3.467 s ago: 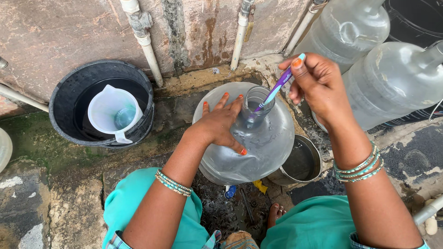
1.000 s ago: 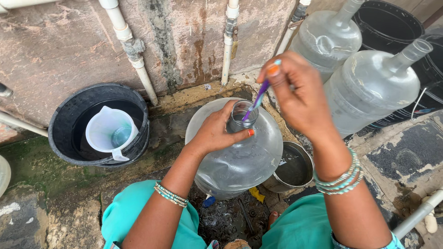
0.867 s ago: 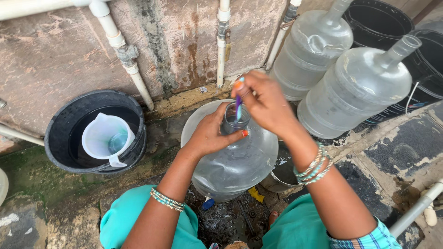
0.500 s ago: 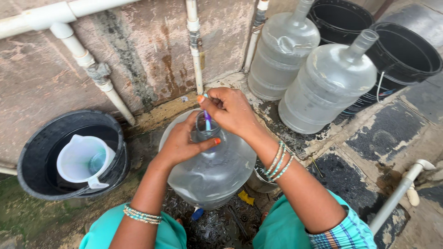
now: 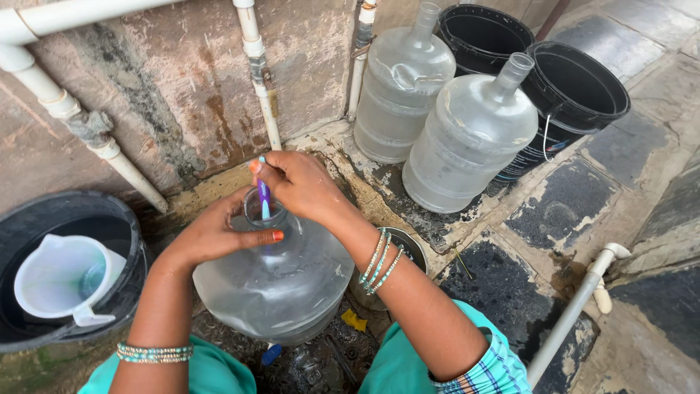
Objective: The person cleans a large plastic water dispenser. They scrub the inside of the neck with a toothbrush, then wipe the exterior with a yellow sponge. Finally, they lift and tilt the dispenser to drain remaining water.
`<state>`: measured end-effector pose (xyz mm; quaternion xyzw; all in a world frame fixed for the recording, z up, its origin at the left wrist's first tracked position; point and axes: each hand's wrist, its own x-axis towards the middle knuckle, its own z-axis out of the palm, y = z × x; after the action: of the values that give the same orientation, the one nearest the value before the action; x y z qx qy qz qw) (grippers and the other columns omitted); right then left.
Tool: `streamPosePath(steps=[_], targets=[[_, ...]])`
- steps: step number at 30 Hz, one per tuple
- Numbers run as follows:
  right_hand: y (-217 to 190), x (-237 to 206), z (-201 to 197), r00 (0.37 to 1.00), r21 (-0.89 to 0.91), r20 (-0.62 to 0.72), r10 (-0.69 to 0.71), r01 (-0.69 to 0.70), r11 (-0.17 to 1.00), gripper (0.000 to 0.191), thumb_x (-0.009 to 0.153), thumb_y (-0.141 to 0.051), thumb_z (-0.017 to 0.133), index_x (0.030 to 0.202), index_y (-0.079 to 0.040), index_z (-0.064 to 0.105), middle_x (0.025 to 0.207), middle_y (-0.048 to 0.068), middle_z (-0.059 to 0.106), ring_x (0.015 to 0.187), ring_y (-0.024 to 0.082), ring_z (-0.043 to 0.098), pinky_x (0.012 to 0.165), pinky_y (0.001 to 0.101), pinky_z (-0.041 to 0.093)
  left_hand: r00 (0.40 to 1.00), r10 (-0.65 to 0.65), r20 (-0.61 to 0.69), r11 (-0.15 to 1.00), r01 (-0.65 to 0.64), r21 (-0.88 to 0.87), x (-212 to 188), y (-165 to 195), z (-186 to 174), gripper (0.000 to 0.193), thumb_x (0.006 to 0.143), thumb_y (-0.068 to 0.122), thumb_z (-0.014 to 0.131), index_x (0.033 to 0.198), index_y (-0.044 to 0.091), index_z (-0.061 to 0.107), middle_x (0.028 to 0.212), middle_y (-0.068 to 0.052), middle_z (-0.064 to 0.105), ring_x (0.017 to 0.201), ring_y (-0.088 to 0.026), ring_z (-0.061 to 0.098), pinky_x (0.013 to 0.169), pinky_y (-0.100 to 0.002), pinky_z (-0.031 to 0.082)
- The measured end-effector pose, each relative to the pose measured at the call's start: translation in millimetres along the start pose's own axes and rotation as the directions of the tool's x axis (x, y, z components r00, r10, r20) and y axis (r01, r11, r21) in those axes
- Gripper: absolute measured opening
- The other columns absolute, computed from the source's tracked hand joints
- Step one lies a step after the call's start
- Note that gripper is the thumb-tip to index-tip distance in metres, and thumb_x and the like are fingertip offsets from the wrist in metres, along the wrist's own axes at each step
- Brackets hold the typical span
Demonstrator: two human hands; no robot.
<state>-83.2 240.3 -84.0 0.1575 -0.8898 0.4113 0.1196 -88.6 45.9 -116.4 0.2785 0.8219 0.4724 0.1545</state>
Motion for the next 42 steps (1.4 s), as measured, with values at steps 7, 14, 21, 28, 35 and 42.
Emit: streamPosePath(steps=[7, 14, 21, 28, 35, 42], targets=[[24.6, 21.4, -1.9, 0.994, 0.033, 0.016, -0.11, 0.109, 0.993, 0.037, 0.101, -0.036, 0.057, 0.081, -0.01, 0.074, 0.084, 0.012, 0.066, 0.085, 0.029, 0.066, 0.078, 0.0411, 0.052, 0.99, -0.115, 0.079, 0.99, 0.108, 0.086, 18.3, 9.0, -6.6, 0.076, 0.063, 0.035, 0.09, 0.129, 0.009, 0.063, 0.121, -0.007, 0.074, 0.113, -0.02, 0.067, 0.1, -0.034, 0.049], [2.7, 39.5, -10.2, 0.969, -0.113, 0.048, -0.244, 0.248, 0.962, 0.037, 0.105, -0.03, 0.056, 0.078, -0.009, 0.071, 0.087, 0.013, 0.062, 0.093, 0.034, 0.06, 0.083, 0.0445, 0.047, 0.969, -0.213, 0.128, 0.95, 0.174, 0.26, 47.4, 28.0, -22.2, 0.072, 0.055, 0.042, 0.092, 0.113, 0.006, 0.07, 0.107, -0.01, 0.077, 0.101, -0.024, 0.071, 0.09, -0.034, 0.053], [-23.4, 33.2, -25.9, 0.875, -0.156, 0.198, -0.442, 0.474, 0.867, 0.018, 0.102, -0.019, 0.054, 0.101, -0.006, 0.066, 0.094, 0.011, 0.062, 0.094, 0.033, 0.056, 0.086, 0.0475, 0.041, 0.933, -0.355, 0.055, 0.912, 0.332, 0.241, 40.9, 37.1, -23.0, 0.082, 0.05, 0.045, 0.093, 0.118, 0.005, 0.071, 0.118, -0.015, 0.075, 0.11, -0.028, 0.071, 0.095, -0.035, 0.054], [-16.7, 27.5, -16.8, 0.91, -0.09, 0.214, -0.357, 0.382, 0.92, 0.036, 0.11, -0.03, 0.047, 0.089, -0.006, 0.063, 0.082, 0.007, 0.061, 0.082, 0.025, 0.058, 0.077, 0.0401, 0.045, 0.972, -0.235, 0.018, 0.949, 0.226, 0.22, 20.4, 30.4, -18.3, 0.089, 0.055, 0.047, 0.093, 0.131, 0.013, 0.062, 0.123, -0.015, 0.071, 0.114, -0.031, 0.067, 0.102, -0.037, 0.05], [-0.7, 25.3, 15.0, 0.999, 0.401, -0.019, 0.048, -0.037, 0.915, 0.042, 0.109, -0.037, 0.053, 0.096, -0.002, 0.072, 0.08, 0.001, 0.065, 0.07, 0.007, 0.058, 0.066, 0.0235, 0.048, 0.98, -0.199, 0.001, 0.8, 0.162, 0.578, -8.5, -11.1, -22.7, 0.092, 0.056, 0.043, 0.095, 0.138, 0.02, 0.061, 0.142, -0.012, 0.059, 0.133, -0.033, 0.054, 0.11, -0.039, 0.045], [-29.9, 3.9, 23.4, 0.971, 0.511, -0.202, 0.124, -0.004, 0.86, 0.029, 0.108, -0.027, 0.061, 0.104, 0.001, 0.069, 0.09, 0.004, 0.07, 0.072, 0.008, 0.065, 0.069, 0.0227, 0.053, 0.994, -0.097, -0.044, 0.811, 0.105, 0.576, -24.2, -68.3, -41.9, 0.076, 0.067, 0.028, 0.09, 0.138, 0.036, 0.063, 0.145, -0.012, 0.052, 0.133, -0.032, 0.052, 0.108, -0.04, 0.044]])
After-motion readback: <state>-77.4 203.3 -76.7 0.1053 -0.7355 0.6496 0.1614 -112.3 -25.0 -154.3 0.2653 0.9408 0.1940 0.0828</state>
